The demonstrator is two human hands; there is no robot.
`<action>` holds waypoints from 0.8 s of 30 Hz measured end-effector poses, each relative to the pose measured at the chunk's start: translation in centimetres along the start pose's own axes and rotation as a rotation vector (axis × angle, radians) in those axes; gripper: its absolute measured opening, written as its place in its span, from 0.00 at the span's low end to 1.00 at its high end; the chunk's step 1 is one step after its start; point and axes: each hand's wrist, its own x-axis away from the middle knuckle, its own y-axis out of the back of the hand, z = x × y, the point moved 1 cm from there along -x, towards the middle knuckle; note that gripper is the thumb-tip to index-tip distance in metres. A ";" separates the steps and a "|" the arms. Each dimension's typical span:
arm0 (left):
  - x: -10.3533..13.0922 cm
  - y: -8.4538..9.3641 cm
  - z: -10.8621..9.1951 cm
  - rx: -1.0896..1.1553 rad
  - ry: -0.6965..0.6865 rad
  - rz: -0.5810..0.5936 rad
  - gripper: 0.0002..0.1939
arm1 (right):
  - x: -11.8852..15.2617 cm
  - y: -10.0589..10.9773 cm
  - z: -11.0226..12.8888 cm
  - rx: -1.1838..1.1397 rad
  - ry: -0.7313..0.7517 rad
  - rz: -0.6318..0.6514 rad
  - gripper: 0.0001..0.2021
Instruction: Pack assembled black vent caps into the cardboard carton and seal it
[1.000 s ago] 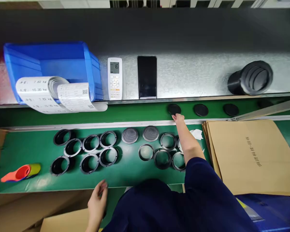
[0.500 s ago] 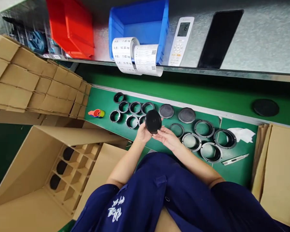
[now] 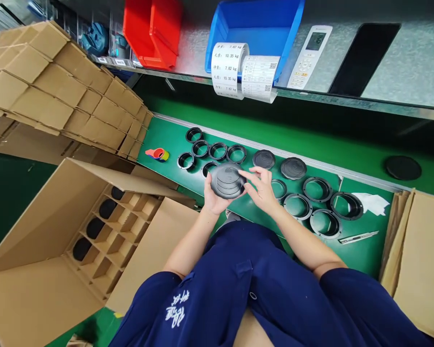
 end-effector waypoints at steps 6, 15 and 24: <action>1.7 0.8 0.8 0.043 0.038 -0.029 0.30 | -0.6 -1.0 -0.4 0.161 0.134 0.142 0.25; 2.5 1.1 1.4 0.060 0.129 -0.006 0.35 | 0.4 -0.9 0.2 -0.169 -0.089 0.185 0.37; 1.9 1.8 2.1 0.049 0.168 -0.026 0.34 | 3.2 -1.5 -0.7 0.057 0.026 0.194 0.33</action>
